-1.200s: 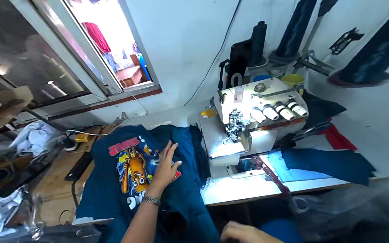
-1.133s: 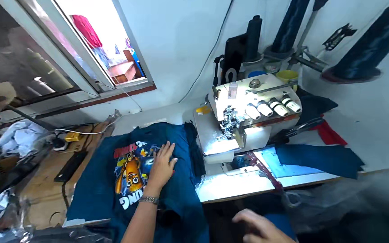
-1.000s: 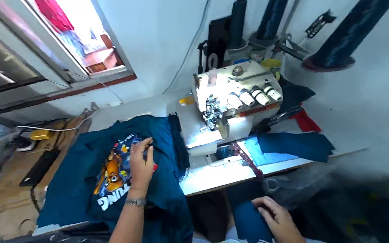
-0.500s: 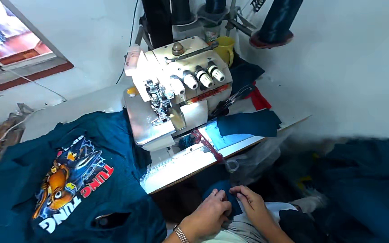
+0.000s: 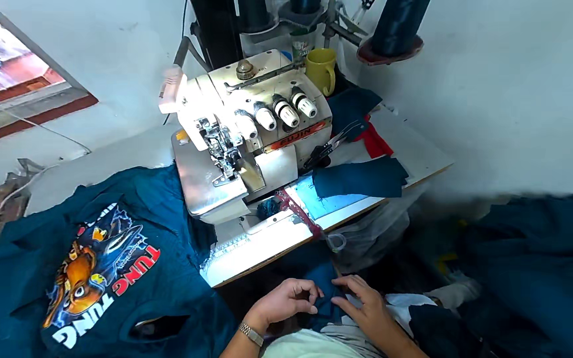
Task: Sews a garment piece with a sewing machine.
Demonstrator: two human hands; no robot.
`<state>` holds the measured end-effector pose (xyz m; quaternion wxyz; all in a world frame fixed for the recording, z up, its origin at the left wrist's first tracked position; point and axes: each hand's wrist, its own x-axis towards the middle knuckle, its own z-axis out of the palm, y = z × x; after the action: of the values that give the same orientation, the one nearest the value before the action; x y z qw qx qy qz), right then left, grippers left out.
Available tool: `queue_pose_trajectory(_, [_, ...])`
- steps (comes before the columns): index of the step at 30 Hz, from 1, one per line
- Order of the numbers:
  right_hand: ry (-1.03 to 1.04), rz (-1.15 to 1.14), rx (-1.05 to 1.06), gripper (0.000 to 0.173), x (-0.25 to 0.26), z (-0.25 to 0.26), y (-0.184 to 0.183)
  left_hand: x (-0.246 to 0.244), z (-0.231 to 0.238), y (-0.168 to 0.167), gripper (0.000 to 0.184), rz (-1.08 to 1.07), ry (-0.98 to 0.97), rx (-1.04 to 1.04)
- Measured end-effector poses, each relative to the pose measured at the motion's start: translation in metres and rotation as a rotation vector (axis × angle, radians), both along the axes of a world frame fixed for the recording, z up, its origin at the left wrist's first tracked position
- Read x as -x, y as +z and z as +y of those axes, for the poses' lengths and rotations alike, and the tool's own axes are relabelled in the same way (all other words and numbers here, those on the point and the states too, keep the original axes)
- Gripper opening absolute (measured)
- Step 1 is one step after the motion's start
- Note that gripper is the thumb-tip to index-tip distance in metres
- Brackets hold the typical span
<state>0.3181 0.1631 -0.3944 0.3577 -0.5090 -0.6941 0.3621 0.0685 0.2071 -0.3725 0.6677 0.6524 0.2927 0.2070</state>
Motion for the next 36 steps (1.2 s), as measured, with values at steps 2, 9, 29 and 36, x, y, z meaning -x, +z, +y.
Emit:
queue_pose_trajectory(2, [0.024,-0.068,0.037,0.033,0.003,-0.001,0.007,-0.001,0.001,0.005,0.008,0.082,0.179,-0.035])
queue_pose_trajectory(9, [0.039,-0.194,-0.038,0.025,0.008,-0.004,0.014,-0.005,0.012,0.037,0.012,0.340,0.216,-0.062])
queue_pose_trajectory(29, [0.062,0.074,-0.343,0.022,0.036,0.018,0.027,-0.014,-0.002,0.064,0.029,0.161,0.331,-0.230])
queue_pose_trajectory(36, [0.205,0.074,-0.446,0.012,0.042,0.016,0.068,0.018,0.001,0.107,0.021,0.123,0.621,-0.366])
